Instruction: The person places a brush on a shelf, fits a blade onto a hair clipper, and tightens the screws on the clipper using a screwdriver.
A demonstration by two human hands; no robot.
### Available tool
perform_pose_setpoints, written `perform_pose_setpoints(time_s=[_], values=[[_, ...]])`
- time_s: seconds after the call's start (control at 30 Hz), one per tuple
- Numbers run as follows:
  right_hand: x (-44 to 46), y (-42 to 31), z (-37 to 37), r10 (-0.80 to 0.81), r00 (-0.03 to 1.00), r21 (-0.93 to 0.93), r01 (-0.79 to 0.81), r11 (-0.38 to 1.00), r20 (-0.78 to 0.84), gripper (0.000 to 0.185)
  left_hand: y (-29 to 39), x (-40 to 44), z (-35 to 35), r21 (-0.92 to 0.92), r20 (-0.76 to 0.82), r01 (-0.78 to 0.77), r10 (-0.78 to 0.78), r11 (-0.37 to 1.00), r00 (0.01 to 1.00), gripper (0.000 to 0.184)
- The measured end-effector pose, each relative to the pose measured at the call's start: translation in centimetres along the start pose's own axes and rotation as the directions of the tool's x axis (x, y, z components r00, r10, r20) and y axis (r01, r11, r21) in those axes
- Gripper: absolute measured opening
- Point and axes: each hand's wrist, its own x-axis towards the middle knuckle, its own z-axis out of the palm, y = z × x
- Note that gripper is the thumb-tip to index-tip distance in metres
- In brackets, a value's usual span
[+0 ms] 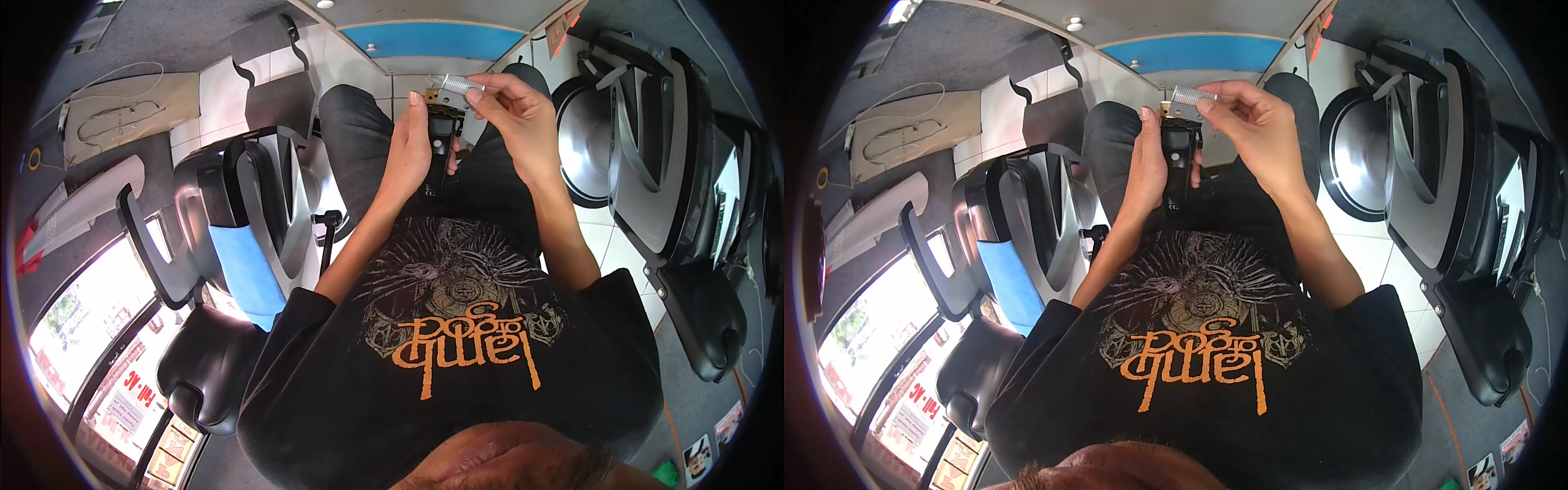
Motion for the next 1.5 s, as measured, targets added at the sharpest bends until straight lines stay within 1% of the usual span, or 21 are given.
perform_pose_setpoints(time_s=[0.1,0.37,0.47,0.5,0.6,0.7,0.8,0.9,1.0,1.3,1.5], values=[[-0.13,-0.4,0.37,0.006,0.999,-0.071,-0.004,0.997,0.035,0.024,-0.12,-0.03,-0.12,0.024,0.007,0.004,-0.004,1.0,1.0,0.084],[-0.24,-0.14,0.66,-0.037,0.999,-0.23,0.044,0.972,0.036,0.023,-0.13,0.04,-0.08,0.027,0.012,0.007,-0.007,1.0,1.0,0.076],[-0.33,-0.19,0.78,-0.059,0.998,-0.287,0.066,0.956,0.031,0.023,-0.38,0.01,-0.13,-0.042,0.028,0.013,-0.011,0.999,1.0,0.066],[-0.35,-0.22,0.82,-0.065,0.997,-0.302,0.071,0.951,0.028,0.023,-0.36,0.02,-0.07,-0.025,0.03,0.004,-0.003,1.0,1.0,0.067],[-0.28,0.2,0.83,-0.146,0.989,-0.362,0.149,0.92,0.036,0.022,-0.24,0.07,0.07,0.013,0.037,-0.015,0.014,1.0,0.999,0.066],[-0.36,-0.46,0.88,-0.173,0.983,-0.469,0.181,0.865,0.06,0.022,-0.1,0.06,0.07,0.023,0.045,-0.017,0.016,1.0,0.999,0.062],[-0.24,-0.28,0.82,-0.173,0.983,-0.465,0.185,0.866,0.068,0.022,0.15,-0.01,0.15,0.025,0.044,-0.019,0.018,0.999,0.999,0.06],[-0.13,0.35,0.68,-0.083,0.996,-0.261,0.091,0.961,0.041,0.022,0.18,-0.03,0.18,0.024,0.039,-0.016,0.015,1.0,0.999,0.06],[-0.17,-0.09,0.73,-0.024,1.0,-0.215,0.025,0.976,0.011,0.023,0.23,0.01,0.12,0.033,0.039,-0.012,0.011,0.999,0.999,0.06],[-0.04,0.22,0.95,-0.048,0.999,-0.27,0.045,0.962,-0.006,0.021,0.37,0.08,0.3,0.041,0.034,-0.01,0.008,0.999,0.999,0.059],[0.12,0.32,1.01,-0.119,0.993,-0.339,0.112,0.934,0.001,0.02,0.25,0.13,0.29,0.045,0.02,0.002,-0.003,0.999,1.0,0.059]])
